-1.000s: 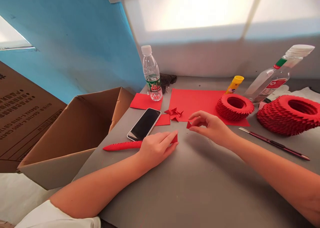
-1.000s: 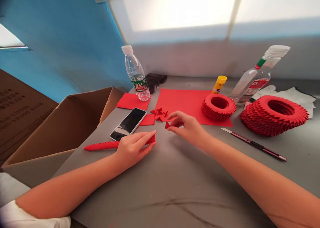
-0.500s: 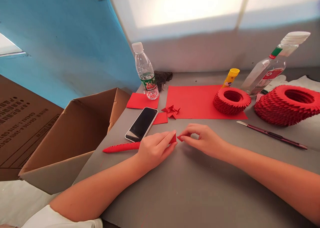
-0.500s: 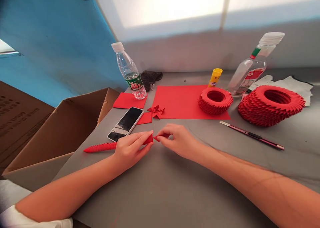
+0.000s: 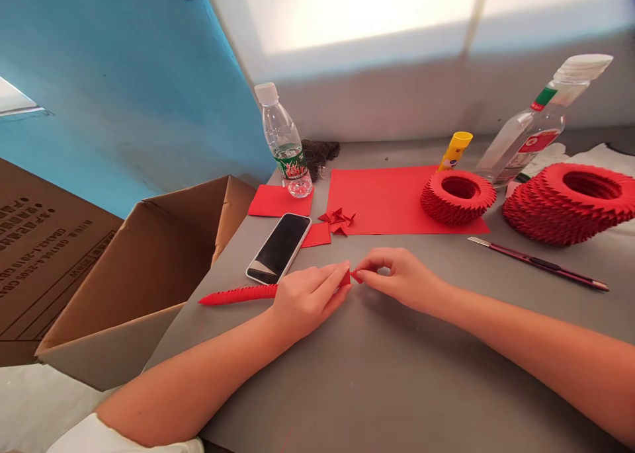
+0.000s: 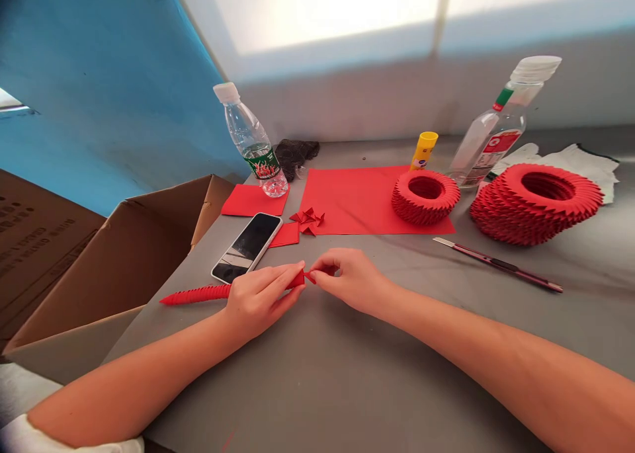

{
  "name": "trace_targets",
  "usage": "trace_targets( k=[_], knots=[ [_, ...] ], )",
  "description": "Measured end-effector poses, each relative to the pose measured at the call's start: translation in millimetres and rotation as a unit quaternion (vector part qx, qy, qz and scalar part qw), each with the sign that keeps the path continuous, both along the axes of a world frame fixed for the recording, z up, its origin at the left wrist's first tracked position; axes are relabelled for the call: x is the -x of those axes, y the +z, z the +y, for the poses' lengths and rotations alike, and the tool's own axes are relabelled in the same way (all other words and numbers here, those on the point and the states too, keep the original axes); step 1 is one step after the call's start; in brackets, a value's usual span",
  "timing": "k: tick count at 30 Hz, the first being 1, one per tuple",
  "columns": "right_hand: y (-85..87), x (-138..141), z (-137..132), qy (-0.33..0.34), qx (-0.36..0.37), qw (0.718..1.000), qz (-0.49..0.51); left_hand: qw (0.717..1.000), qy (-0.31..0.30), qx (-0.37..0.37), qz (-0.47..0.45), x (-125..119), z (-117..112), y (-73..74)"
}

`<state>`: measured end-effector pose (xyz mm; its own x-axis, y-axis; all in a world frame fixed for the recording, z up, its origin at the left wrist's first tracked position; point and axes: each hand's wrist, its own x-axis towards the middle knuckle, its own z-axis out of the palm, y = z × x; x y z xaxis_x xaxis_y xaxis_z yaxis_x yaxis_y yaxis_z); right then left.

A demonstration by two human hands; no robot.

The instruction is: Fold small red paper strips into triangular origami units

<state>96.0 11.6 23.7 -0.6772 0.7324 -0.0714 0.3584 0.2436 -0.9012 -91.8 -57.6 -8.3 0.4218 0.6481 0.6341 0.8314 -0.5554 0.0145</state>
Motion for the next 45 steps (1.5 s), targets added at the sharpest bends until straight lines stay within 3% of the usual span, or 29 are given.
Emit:
trace_targets(
  k=[7, 14, 31, 45],
  knots=[
    [-7.3, 1, 0, -0.005, 0.126, 0.992, 0.009, 1.0, -0.013, -0.002, 0.012, 0, 0, -0.3],
    [-4.0, 1, -2, -0.011, 0.077, 0.997, 0.004, 1.0, -0.01, 0.022, -0.004, -1, -1, -0.1],
    [-11.0, 0, 3, -0.005, 0.181, 0.983, 0.021, 1.0, -0.014, 0.023, -0.015, -2, 0, -0.6],
    [-7.7, 0, 0, -0.003, 0.148, 0.988, 0.031, 0.999, -0.016, 0.031, -0.006, -3, -1, -1.0]
  ],
)
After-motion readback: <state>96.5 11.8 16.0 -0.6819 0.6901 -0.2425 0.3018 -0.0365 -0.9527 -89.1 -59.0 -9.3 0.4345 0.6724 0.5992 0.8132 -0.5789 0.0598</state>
